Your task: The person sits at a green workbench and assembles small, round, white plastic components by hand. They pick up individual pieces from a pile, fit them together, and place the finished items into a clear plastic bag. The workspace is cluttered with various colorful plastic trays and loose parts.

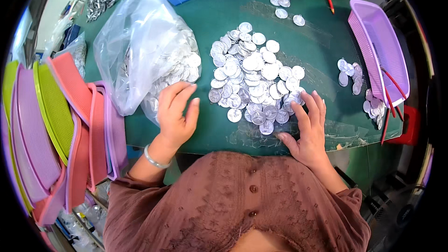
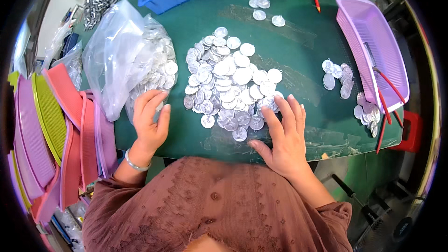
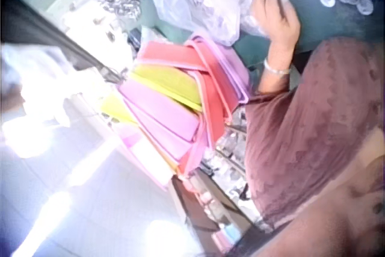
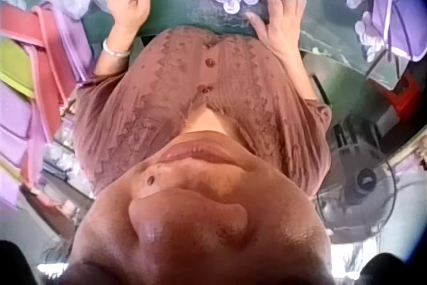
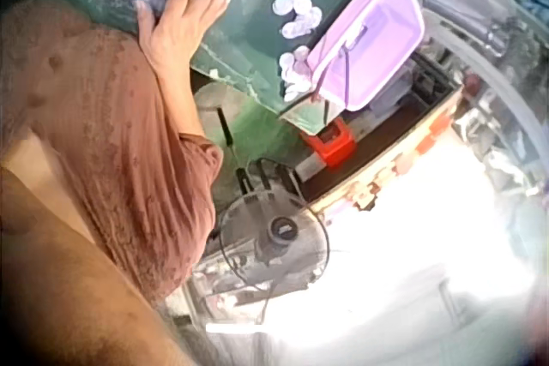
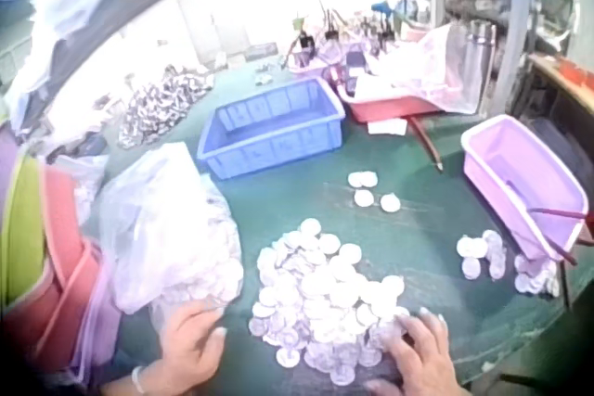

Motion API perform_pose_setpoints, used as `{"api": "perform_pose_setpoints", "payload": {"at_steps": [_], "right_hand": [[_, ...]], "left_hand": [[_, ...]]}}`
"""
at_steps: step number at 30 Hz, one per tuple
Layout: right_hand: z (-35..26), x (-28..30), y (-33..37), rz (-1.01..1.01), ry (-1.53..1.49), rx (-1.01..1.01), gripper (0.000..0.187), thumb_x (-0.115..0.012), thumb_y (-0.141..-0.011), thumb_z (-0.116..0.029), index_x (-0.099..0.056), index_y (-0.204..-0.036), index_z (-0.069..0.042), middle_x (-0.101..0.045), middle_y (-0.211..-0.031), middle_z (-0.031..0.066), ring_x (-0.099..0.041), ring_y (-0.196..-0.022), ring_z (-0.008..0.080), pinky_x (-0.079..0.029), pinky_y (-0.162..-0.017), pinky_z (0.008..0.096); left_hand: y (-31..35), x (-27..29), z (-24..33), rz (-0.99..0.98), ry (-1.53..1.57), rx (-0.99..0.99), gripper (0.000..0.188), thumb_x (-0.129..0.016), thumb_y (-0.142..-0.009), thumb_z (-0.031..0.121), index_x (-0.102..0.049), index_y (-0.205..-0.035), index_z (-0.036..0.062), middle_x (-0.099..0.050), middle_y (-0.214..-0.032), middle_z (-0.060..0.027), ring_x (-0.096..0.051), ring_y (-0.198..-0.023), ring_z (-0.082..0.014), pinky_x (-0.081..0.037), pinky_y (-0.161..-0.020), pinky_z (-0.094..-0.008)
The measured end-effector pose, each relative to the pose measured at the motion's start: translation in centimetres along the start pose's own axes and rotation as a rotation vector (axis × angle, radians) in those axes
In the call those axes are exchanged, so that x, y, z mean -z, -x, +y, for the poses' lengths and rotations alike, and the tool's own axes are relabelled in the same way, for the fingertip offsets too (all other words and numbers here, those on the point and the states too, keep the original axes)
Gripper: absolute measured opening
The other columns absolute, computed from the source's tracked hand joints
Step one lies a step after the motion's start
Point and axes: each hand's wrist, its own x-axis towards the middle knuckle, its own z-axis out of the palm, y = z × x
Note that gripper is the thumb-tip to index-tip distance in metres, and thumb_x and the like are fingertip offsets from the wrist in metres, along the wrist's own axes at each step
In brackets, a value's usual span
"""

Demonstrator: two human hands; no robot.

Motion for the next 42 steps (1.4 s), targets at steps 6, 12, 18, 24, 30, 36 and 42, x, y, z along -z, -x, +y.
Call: {"api": "perform_pose_setpoints", "payload": {"at_steps": [6, 12, 18, 24, 30, 36, 42], "right_hand": [[0.7, -0.7, -0.1, -0.017, -0.002, -0.048, 0.064, -0.071, -0.06, -0.017, -0.043, -0.116, -0.005, -0.037, -0.123, 0.0175, -0.033, -0.114, 0.0405, -0.027, -0.094, 0.053], [0.6, -1.1, 0.1, 0.046, -0.023, -0.071, 0.065, -0.07, -0.062, -0.013, -0.04, -0.119, -0.004, -0.037, -0.123, 0.0164, -0.033, -0.115, 0.0394, -0.028, -0.095, 0.0494], [0.2, -1.4, 0.8, 0.15, 0.003, -0.039, 0.056, -0.062, -0.068, -0.007, -0.038, -0.118, 0.0, -0.041, -0.12, 0.018, -0.035, -0.113, 0.0404, -0.03, -0.095, 0.0441], [0.8, -2.4, 1.5, 0.259, 0.028, -0.048, 0.046, -0.057, -0.073, -0.004, -0.04, -0.115, 0.001, -0.043, -0.115, 0.0195, -0.039, -0.109, 0.037, -0.033, -0.092, 0.0406], [1.8, -2.7, 1.0, 0.325, 0.001, -0.07, 0.042, -0.061, -0.073, -0.012, -0.047, -0.11, 0.002, -0.044, -0.116, 0.0189, -0.041, -0.107, 0.0348, -0.035, -0.09, 0.0388], [1.4, -3.0, 0.7, 0.292, 0.0, -0.113, 0.036, -0.064, -0.073, -0.019, -0.055, -0.105, -0.003, -0.046, -0.113, 0.0148, -0.042, -0.106, 0.0308, -0.036, -0.088, 0.0366], [1.9, -2.3, -0.2, 0.259, -0.023, -0.061, 0.032, -0.068, -0.067, -0.014, -0.058, -0.097, -0.007, -0.05, -0.105, 0.0128, -0.043, -0.1, 0.0304, -0.037, -0.085, 0.0377]], "left_hand": [[0.3, -1.2, 0.9, -0.214, 0.18, 0.168, 0.028, -0.058, -0.076, 0.005, -0.056, -0.104, 0.0017, -0.053, -0.099, -0.0124, -0.053, -0.08, -0.0201, -0.044, -0.067, -0.027], [0.7, -2.1, 1.0, -0.334, 0.315, 0.258, 0.03, -0.058, -0.075, 0.006, -0.054, -0.104, 0.0001, -0.052, -0.1, -0.0133, -0.053, -0.076, -0.0237, -0.044, -0.064, -0.0283], [2.9, -2.8, 0.4, -0.182, 0.326, 0.143, 0.028, -0.054, -0.077, -0.001, -0.054, -0.105, 0.0002, -0.051, -0.102, -0.0114, -0.05, -0.077, -0.0153, -0.043, -0.069, -0.0244], [6.8, -2.1, 1.9, -0.044, 0.372, 0.13, 0.026, -0.057, -0.076, 0.003, -0.056, -0.101, 0.0005, -0.053, -0.102, -0.0127, -0.051, -0.079, -0.0186, -0.044, -0.07, -0.0274], [7.5, -2.7, 1.9, 0.061, 0.425, 0.143, 0.023, -0.054, -0.076, -0.001, -0.056, -0.1, -0.0006, -0.053, -0.102, -0.0122, -0.053, -0.078, -0.0159, -0.044, -0.072, -0.026], [7.5, -2.7, 1.7, 0.067, 0.394, 0.137, 0.019, -0.057, -0.075, 0.002, -0.059, -0.094, -0.0001, -0.055, -0.097, -0.0099, -0.052, -0.072, -0.0144, -0.044, -0.066, -0.0245], [4.6, -2.7, 4.4, -0.076, 0.562, 0.23, 0.018, -0.054, -0.079, 0.003, -0.058, -0.096, -0.0008, -0.054, -0.09, -0.0059, -0.051, -0.075, -0.01, -0.041, -0.068, -0.0209]]}}
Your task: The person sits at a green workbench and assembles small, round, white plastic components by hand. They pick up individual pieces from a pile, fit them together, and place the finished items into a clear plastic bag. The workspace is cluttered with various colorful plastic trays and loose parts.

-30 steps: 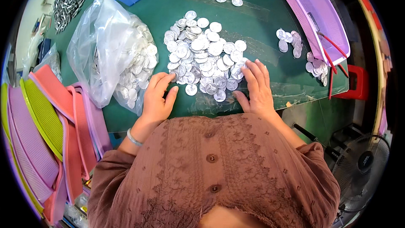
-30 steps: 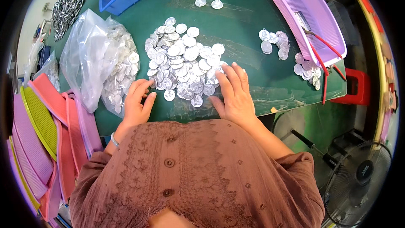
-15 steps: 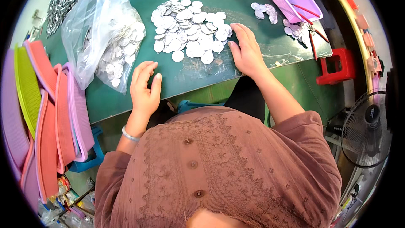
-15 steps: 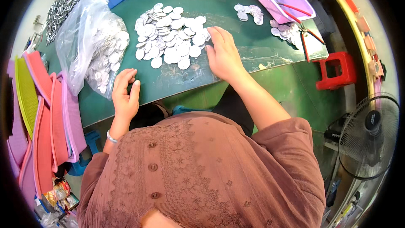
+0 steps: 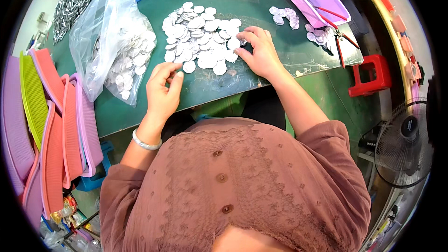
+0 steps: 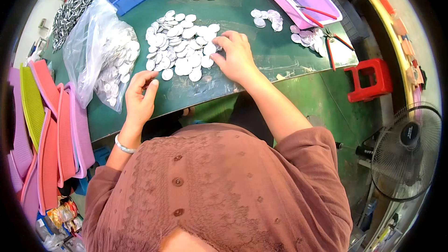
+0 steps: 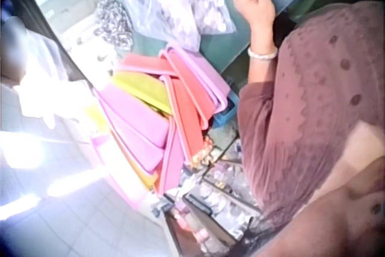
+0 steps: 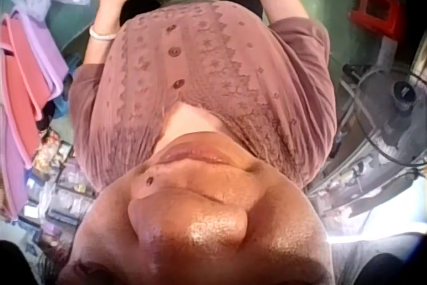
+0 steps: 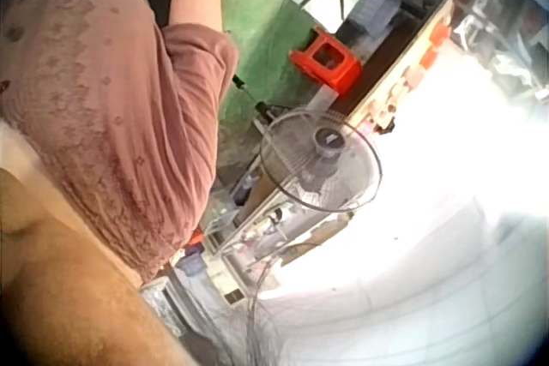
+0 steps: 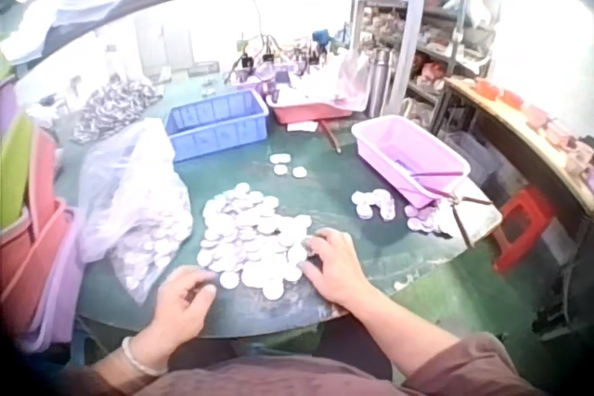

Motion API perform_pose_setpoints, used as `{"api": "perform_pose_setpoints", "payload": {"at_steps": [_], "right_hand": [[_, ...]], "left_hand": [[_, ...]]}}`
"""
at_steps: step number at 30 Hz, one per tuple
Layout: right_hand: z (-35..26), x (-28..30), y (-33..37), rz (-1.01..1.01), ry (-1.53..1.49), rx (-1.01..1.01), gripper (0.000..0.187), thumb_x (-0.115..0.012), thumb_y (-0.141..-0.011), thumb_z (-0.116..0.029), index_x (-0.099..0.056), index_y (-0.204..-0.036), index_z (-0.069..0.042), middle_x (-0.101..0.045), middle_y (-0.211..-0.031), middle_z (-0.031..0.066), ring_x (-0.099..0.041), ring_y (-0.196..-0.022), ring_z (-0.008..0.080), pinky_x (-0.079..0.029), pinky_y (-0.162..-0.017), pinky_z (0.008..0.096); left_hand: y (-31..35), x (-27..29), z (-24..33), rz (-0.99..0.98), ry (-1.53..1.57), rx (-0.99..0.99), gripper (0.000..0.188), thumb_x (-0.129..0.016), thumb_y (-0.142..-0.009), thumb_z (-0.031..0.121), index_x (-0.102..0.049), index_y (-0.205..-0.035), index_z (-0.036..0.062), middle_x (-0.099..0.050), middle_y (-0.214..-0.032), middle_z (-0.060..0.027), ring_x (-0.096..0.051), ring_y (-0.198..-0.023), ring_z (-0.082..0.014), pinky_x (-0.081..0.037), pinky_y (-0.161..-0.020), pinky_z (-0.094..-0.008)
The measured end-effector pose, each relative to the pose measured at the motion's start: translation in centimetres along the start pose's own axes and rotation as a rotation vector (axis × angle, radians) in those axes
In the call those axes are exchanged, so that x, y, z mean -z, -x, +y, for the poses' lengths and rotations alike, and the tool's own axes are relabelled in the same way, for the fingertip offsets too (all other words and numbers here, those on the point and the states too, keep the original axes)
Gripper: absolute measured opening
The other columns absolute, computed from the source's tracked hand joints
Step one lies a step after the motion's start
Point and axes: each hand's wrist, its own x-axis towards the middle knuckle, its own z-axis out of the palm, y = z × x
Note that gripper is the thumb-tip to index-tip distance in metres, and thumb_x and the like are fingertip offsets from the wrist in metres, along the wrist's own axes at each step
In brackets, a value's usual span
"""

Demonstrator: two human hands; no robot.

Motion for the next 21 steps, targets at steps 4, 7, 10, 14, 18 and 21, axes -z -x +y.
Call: {"api": "perform_pose_setpoints", "payload": {"at_steps": [4, 7, 10, 14, 18, 21], "right_hand": [[0.1, 0.1, -0.6, -0.017, -0.062, 0.004, 0.024, -0.068, -0.065, -0.011, -0.059, -0.087, -0.009, -0.051, -0.103, 0.009, -0.044, -0.098, 0.029, -0.036, -0.083, 0.0383], [0.4, 0.1, -0.8, -0.034, -0.062, 0.056, 0.022, -0.067, -0.063, -0.008, -0.057, -0.082, -0.009, -0.052, -0.101, 0.0069, -0.044, -0.097, 0.0281, -0.035, -0.082, 0.0383], [0.4, 0.2, -0.9, -0.037, -0.087, 0.05, 0.022, -0.067, -0.063, -0.006, -0.057, -0.082, -0.009, -0.052, -0.1, 0.0069, -0.045, -0.097, 0.0279, -0.035, -0.082, 0.0382], [0.5, 0.1, -0.9, -0.038, -0.094, 0.038, 0.024, -0.067, -0.062, -0.006, -0.057, -0.084, -0.008, -0.052, -0.101, 0.0074, -0.044, -0.097, 0.0283, -0.035, -0.082, 0.0385], [0.7, 0.1, -1.0, -0.025, -0.1, 0.025, 0.029, -0.067, -0.063, -0.006, -0.056, -0.09, -0.005, -0.051, -0.101, 0.0091, -0.044, -0.098, 0.0293, -0.035, -0.083, 0.0384], [0.8, 0.1, -1.0, -0.018, -0.096, 0.013, 0.034, -0.067, -0.062, -0.007, -0.055, -0.094, -0.003, -0.051, -0.102, 0.0108, -0.044, -0.097, 0.0302, -0.036, -0.084, 0.038]], "left_hand": [[-2.6, -2.9, 0.7, -0.113, 0.181, 0.1, 0.022, -0.055, -0.08, 0.004, -0.057, -0.101, -0.0022, -0.053, -0.086, -0.0037, -0.049, -0.074, -0.0063, -0.04, -0.065, -0.0184], [-5.0, -4.6, 2.0, -0.236, 0.151, 0.214, 0.026, -0.058, -0.078, 0.004, -0.057, -0.103, 0.0, -0.053, -0.084, -0.0019, -0.049, -0.071, -0.0048, -0.039, -0.06, -0.0189], [-7.3, -5.8, 2.9, -0.321, -0.144, 0.044, 0.029, -0.06, -0.074, 0.007, -0.058, -0.103, 0.0055, -0.052, -0.08, -0.0032, -0.051, -0.067, -0.0108, -0.041, -0.057, -0.0238], [-8.6, -6.8, 3.1, -0.384, -0.45, -0.175, 0.027, -0.062, -0.07, 0.01, -0.06, -0.097, 0.0111, -0.05, -0.08, -0.0082, -0.054, -0.069, -0.0255, -0.043, -0.06, -0.0337], [-9.5, -7.0, 3.3, -0.438, -0.48, -0.222, 0.02, -0.061, -0.07, 0.009, -0.059, -0.089, 0.0079, -0.05, -0.082, -0.0077, -0.055, -0.072, -0.026, -0.044, -0.061, -0.0351], [-9.8, -7.1, 3.2, -0.452, -0.45, -0.228, 0.015, -0.062, -0.069, 0.009, -0.058, -0.083, 0.0065, -0.05, -0.081, -0.0078, -0.054, -0.07, -0.0259, -0.044, -0.06, -0.0341]]}}
